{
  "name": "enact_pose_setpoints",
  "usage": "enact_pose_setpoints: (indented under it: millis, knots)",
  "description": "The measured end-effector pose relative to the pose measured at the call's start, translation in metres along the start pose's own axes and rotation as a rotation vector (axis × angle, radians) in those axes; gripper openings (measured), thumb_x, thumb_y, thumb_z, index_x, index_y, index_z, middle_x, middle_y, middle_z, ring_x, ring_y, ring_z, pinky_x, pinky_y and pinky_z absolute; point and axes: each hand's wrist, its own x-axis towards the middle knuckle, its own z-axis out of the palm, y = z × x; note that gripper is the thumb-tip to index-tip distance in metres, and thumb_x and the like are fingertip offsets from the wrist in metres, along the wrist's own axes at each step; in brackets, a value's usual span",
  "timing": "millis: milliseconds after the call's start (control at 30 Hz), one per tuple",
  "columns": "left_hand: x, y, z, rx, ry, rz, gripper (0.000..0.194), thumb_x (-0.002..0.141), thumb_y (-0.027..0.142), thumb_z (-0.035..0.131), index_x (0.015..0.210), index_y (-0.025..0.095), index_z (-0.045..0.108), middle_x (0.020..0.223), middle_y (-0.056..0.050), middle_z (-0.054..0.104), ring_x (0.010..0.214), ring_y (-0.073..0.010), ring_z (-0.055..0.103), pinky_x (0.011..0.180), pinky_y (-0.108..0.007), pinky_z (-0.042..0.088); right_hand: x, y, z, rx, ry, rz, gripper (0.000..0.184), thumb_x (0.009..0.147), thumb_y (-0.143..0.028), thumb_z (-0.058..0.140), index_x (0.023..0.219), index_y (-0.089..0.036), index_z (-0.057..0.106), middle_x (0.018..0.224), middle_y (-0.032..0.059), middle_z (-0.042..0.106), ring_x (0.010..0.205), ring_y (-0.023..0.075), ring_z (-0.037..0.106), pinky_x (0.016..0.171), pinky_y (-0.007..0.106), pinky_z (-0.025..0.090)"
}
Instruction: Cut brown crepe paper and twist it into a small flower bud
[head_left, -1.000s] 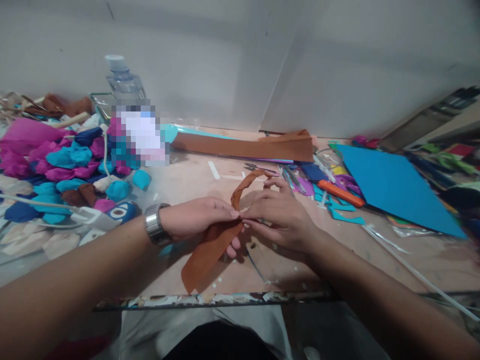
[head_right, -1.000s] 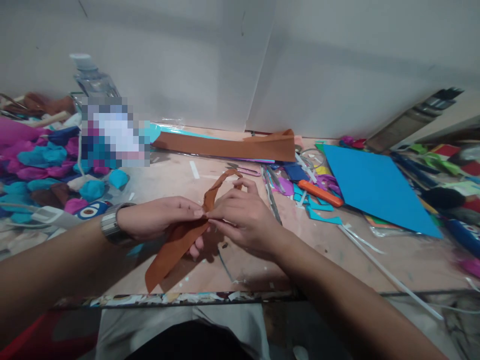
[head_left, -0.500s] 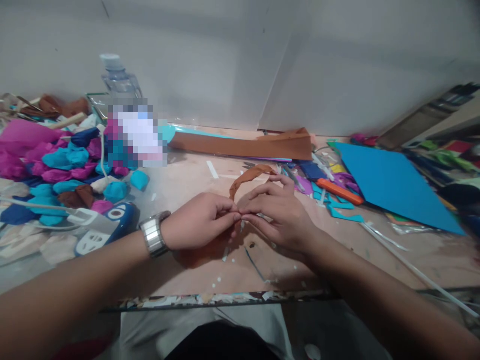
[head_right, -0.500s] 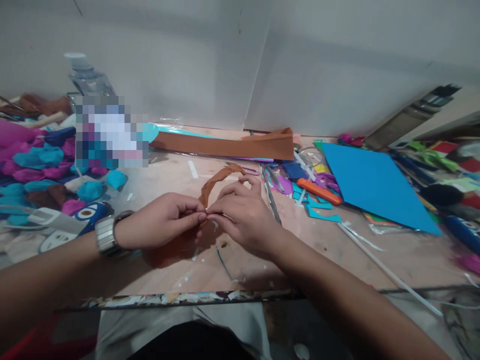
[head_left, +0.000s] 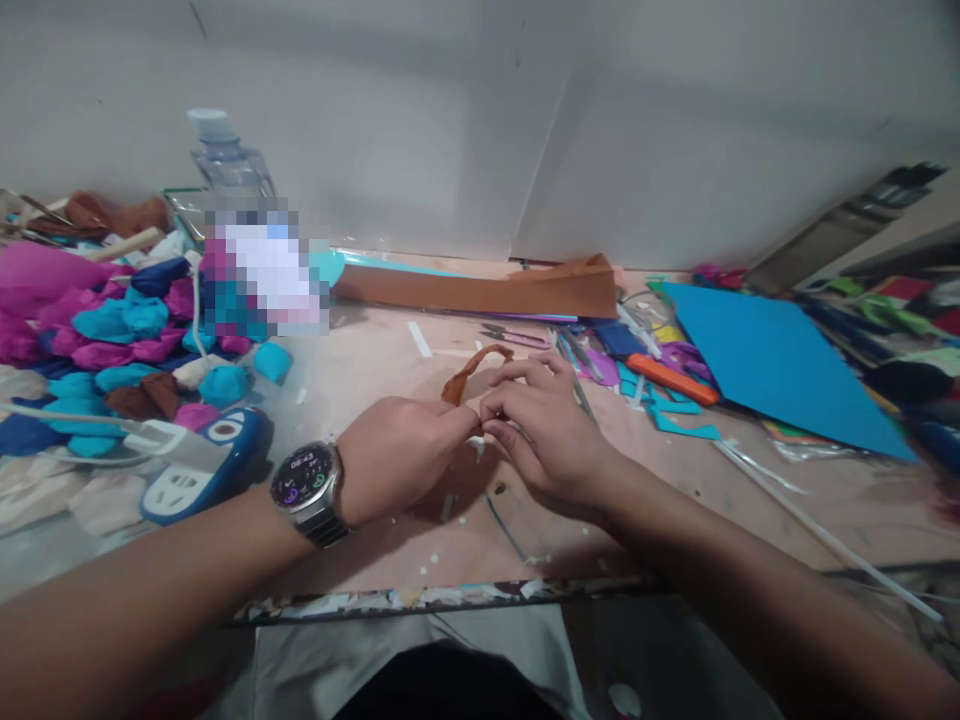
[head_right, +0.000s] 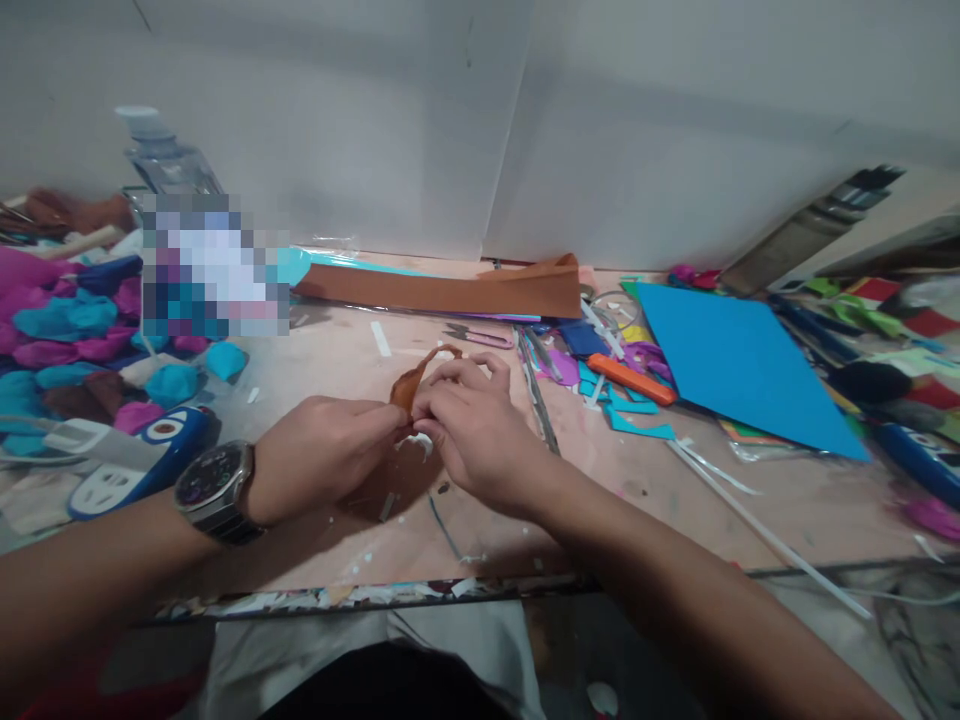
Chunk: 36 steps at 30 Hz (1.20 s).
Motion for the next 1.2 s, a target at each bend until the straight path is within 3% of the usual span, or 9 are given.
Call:
enact_pose_setpoints:
  millis: [133, 400, 600, 767, 1200]
  knots:
    - [0.0, 0.001, 0.0, -0.055, 0.034, -0.007, 0.026, 0.105, 0.024, 0.044, 0.091, 0.018, 0.065, 0.078, -0.003, 0.072, 0.064, -0.0171, 0.063, 0.057, -0.03, 0.033, 0.0, -0.002, 0.0, 0.027, -0.017, 0.022, 0.013, 0.095, -0.01, 0.054, 0.095, -0.022, 0.057, 0.101, 0.0062, 0.072, 0.116, 0.0286, 0.056, 0.106, 0.052, 0.028]
    - [0.007, 0.004, -0.009, -0.506, -0.069, -0.196, 0.025, 0.104, 0.031, 0.05, 0.093, 0.019, 0.068, 0.077, 0.0, 0.071, 0.067, -0.0139, 0.061, 0.065, -0.026, 0.038, -0.002, 0.0, 0.0, 0.051, 0.018, 0.019, 0.008, 0.098, -0.017, 0.056, 0.097, -0.024, 0.06, 0.101, 0.0051, 0.072, 0.115, 0.0281, 0.056, 0.105, 0.05, 0.03]
    - [0.005, 0.001, -0.004, -0.369, -0.058, -0.142, 0.026, 0.101, 0.029, 0.049, 0.089, 0.018, 0.069, 0.075, -0.002, 0.07, 0.065, -0.0158, 0.06, 0.062, -0.028, 0.034, -0.001, -0.001, -0.002, 0.081, 0.019, 0.012, 0.004, 0.097, -0.021, 0.061, 0.093, -0.024, 0.06, 0.096, 0.0025, 0.071, 0.11, 0.0256, 0.059, 0.105, 0.049, 0.03]
    - [0.004, 0.002, -0.001, -0.278, -0.097, -0.134, 0.025, 0.1, 0.025, 0.046, 0.089, 0.019, 0.067, 0.079, -0.005, 0.072, 0.069, -0.0186, 0.063, 0.063, -0.029, 0.034, 0.0, -0.003, -0.001, 0.083, -0.028, 0.015, 0.005, 0.094, -0.019, 0.057, 0.091, -0.023, 0.058, 0.102, 0.0058, 0.071, 0.112, 0.0275, 0.058, 0.105, 0.051, 0.031]
    - [0.006, 0.004, -0.008, -0.522, -0.092, -0.228, 0.021, 0.099, 0.028, 0.054, 0.089, 0.018, 0.069, 0.073, 0.0, 0.068, 0.064, -0.0138, 0.056, 0.063, -0.027, 0.034, -0.001, 0.0, -0.002, 0.12, -0.003, 0.014, 0.005, 0.097, -0.022, 0.063, 0.094, -0.024, 0.06, 0.097, 0.0007, 0.07, 0.114, 0.025, 0.057, 0.104, 0.046, 0.03]
